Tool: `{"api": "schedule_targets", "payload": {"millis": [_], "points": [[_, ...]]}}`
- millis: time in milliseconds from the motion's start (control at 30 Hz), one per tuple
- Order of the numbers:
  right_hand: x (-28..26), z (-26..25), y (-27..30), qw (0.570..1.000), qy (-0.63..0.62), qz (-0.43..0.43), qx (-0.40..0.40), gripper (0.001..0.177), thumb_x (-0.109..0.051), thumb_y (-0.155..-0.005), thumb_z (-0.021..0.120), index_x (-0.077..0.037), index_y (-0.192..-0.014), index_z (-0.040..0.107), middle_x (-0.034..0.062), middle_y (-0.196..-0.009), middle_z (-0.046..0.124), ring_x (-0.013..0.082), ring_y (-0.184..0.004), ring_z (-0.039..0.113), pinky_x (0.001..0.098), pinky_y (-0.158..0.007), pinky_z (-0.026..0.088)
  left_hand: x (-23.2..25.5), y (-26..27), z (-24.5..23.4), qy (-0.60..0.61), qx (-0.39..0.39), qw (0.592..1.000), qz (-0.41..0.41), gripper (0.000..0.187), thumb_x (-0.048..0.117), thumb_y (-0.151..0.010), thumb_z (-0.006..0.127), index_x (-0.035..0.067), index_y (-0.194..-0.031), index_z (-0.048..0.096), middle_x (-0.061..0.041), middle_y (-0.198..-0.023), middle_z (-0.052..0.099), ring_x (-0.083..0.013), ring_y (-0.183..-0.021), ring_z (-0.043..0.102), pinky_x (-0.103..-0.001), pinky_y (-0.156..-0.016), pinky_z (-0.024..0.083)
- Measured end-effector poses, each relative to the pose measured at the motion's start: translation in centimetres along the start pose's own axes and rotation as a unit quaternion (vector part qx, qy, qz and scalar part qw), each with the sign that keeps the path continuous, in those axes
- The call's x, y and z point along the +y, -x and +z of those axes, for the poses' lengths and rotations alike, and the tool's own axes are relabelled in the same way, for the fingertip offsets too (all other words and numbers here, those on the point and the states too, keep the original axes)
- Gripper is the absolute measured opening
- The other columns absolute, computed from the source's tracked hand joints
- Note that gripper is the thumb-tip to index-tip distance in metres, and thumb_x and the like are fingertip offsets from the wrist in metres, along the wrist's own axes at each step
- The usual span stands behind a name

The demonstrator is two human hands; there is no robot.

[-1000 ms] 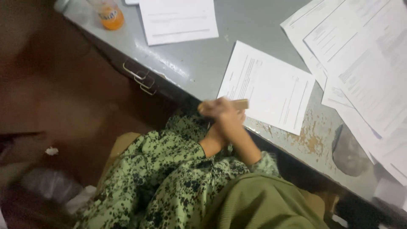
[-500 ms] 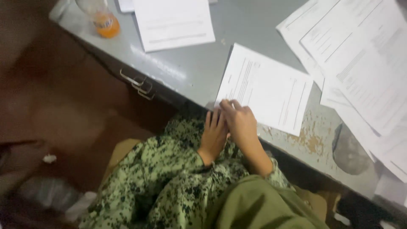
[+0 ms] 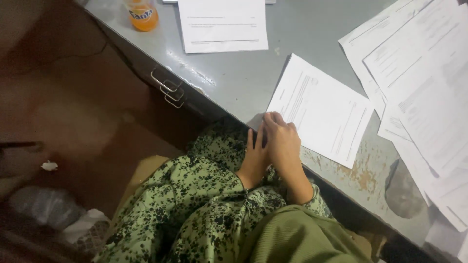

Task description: Organizing, flipping through, and stamping a large stack of printed documents on an office desk

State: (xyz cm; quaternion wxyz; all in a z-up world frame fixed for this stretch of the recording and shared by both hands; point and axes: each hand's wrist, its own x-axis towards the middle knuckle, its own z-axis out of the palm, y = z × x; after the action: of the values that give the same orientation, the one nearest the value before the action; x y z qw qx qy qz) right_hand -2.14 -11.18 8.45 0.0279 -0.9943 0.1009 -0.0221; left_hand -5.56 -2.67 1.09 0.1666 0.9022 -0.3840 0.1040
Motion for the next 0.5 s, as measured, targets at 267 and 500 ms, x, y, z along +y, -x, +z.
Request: {"api": "schedule_targets", "payload": {"millis": [267,500], "points": [[2.5,5.5,-3.2,0.998,0.048,0.004,0.043,0.023,-0.017,-0.089,0.069,-0.016,-0.112,0.069,0.0094,-0.111,0.073,0.0356,-0.067,0.073,0.0417,-0.06,0.064,0.7,0.2,1.0,-0.017,-0.009,1.0,-0.015,0.078,0.031,-0.083,0.076,0.013,-0.152,0.046,-0.013,-0.162,0.033,-0.0555,-0.15,0.023,-0.081,-0.117,0.024],[5.1,5.2,-11.0,0.99,0.119,0.018,0.076,0.014,-0.01,-0.09,0.066,-0.015,-0.103,0.071,0.0079,-0.105,0.074,0.0389,-0.071,0.074,0.0451,-0.06,0.064,0.5,-0.6,3.5,-0.054,0.171,0.983,-0.029,0.037,0.007,-0.107,0.034,0.001,-0.136,0.057,-0.02,-0.131,0.057,-0.0539,-0.13,0.054,-0.076,-0.104,0.046]]}}
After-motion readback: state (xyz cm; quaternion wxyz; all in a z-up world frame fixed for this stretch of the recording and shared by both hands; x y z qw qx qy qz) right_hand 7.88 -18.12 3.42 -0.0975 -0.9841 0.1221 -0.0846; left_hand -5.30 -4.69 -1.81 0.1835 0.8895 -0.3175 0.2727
